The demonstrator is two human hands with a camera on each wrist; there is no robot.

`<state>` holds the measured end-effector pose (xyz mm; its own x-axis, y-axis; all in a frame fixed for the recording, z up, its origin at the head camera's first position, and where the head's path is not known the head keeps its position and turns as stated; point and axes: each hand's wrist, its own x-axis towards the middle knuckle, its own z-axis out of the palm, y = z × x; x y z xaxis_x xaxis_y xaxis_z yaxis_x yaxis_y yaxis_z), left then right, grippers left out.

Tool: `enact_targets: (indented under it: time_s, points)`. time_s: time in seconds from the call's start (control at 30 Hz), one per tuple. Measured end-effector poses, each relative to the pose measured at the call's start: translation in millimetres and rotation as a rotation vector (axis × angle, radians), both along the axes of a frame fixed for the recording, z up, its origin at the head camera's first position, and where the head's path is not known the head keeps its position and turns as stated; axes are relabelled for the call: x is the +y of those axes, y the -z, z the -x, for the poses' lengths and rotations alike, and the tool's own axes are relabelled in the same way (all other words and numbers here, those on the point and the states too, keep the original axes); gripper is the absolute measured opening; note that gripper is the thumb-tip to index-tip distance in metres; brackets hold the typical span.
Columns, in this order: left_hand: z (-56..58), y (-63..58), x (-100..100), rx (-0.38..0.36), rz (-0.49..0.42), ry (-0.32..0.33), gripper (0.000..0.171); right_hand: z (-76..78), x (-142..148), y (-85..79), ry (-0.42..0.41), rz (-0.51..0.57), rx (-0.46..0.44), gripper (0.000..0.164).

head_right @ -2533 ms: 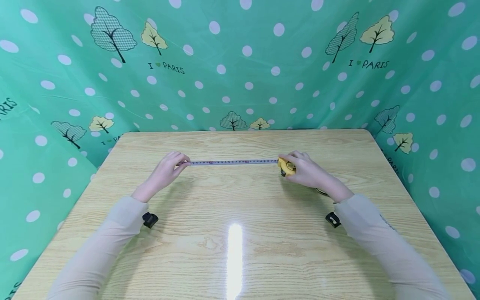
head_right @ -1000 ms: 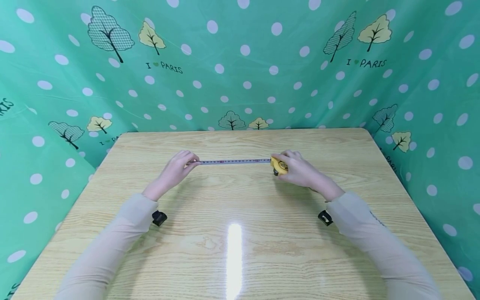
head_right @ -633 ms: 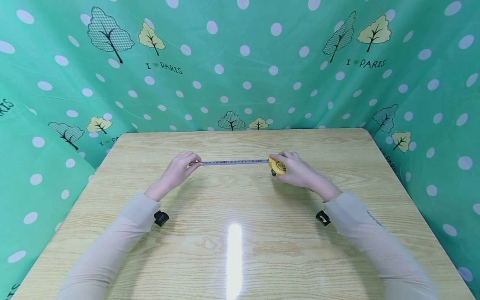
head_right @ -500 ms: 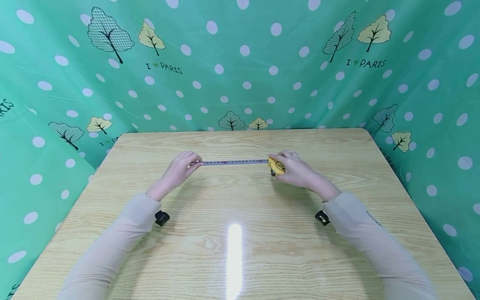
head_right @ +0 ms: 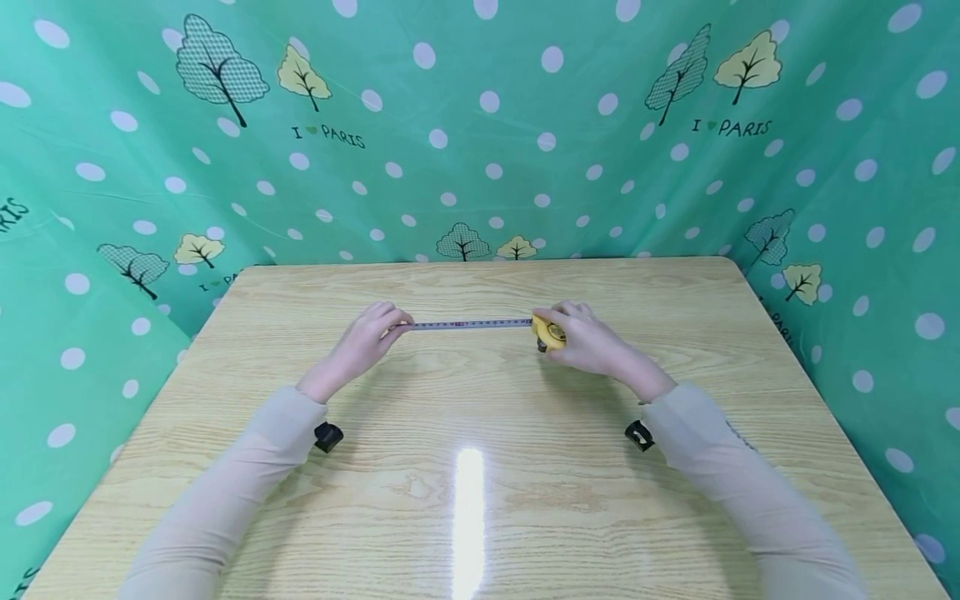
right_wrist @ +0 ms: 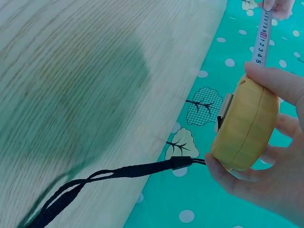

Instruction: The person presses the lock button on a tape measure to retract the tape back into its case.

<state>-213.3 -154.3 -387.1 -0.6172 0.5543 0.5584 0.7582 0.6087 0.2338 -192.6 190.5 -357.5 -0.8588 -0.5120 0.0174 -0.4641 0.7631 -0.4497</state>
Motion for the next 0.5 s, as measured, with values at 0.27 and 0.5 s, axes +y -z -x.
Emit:
enact_targets:
  time_s: [0.27, 0.5]
  points:
    - [-0.5, 0.7, 1.4, -0.02, 0.022, -0.014, 0.008, 1.0, -4.4, -1.5, 0.004, -0.008, -0.003, 0.068]
    - [-0.6, 1.0, 3.9, -0.029, 0.034, -0.015, 0.01, 1.1, -7.8, -1.7, 0.002, -0.012, -0.006, 0.068]
